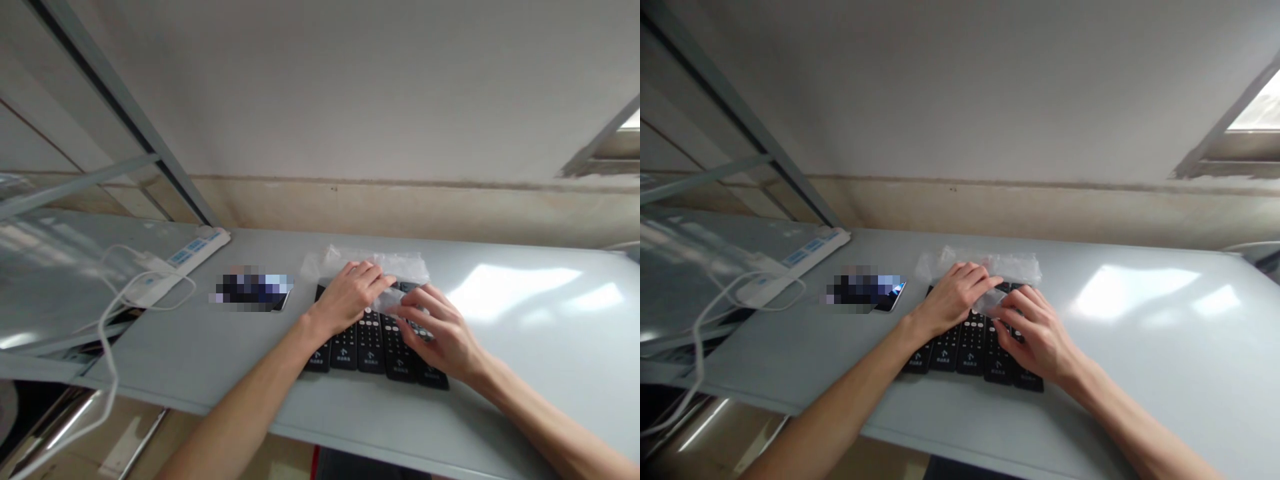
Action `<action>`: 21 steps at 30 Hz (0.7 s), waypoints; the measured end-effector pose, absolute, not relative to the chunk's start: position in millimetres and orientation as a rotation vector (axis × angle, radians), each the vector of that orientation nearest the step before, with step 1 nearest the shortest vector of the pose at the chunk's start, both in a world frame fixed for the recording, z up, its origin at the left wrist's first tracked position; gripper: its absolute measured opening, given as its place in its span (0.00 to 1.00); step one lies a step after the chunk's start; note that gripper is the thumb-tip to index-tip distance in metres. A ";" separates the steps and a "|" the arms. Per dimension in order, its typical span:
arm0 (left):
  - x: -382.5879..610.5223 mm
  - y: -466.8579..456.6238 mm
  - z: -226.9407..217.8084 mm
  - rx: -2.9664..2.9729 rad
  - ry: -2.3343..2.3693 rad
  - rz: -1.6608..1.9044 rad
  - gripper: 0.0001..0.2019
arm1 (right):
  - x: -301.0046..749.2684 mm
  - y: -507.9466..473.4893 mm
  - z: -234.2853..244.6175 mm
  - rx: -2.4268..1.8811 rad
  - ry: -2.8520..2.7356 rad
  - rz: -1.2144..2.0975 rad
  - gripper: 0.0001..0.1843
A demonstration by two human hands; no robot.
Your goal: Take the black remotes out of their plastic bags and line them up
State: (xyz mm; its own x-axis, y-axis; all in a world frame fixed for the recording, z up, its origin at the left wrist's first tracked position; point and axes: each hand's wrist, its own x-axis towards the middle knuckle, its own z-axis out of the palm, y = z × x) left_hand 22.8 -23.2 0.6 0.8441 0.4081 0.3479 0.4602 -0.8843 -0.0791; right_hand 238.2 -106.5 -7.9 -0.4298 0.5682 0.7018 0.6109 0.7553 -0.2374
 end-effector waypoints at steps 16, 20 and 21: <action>22.7 -16.4 -5.1 -2.948 -0.659 -0.510 0.10 | 232.2 -111.7 -13.7 -0.863 -2.238 -0.091 0.24; 23.8 -19.0 -3.6 -2.968 -0.586 -0.534 0.10 | 236.5 -110.5 -20.8 -0.936 -2.292 -0.068 0.26; 24.2 -19.7 -3.5 -2.971 -0.582 -0.535 0.09 | 236.6 -110.2 -21.4 -0.938 -2.310 -0.062 0.26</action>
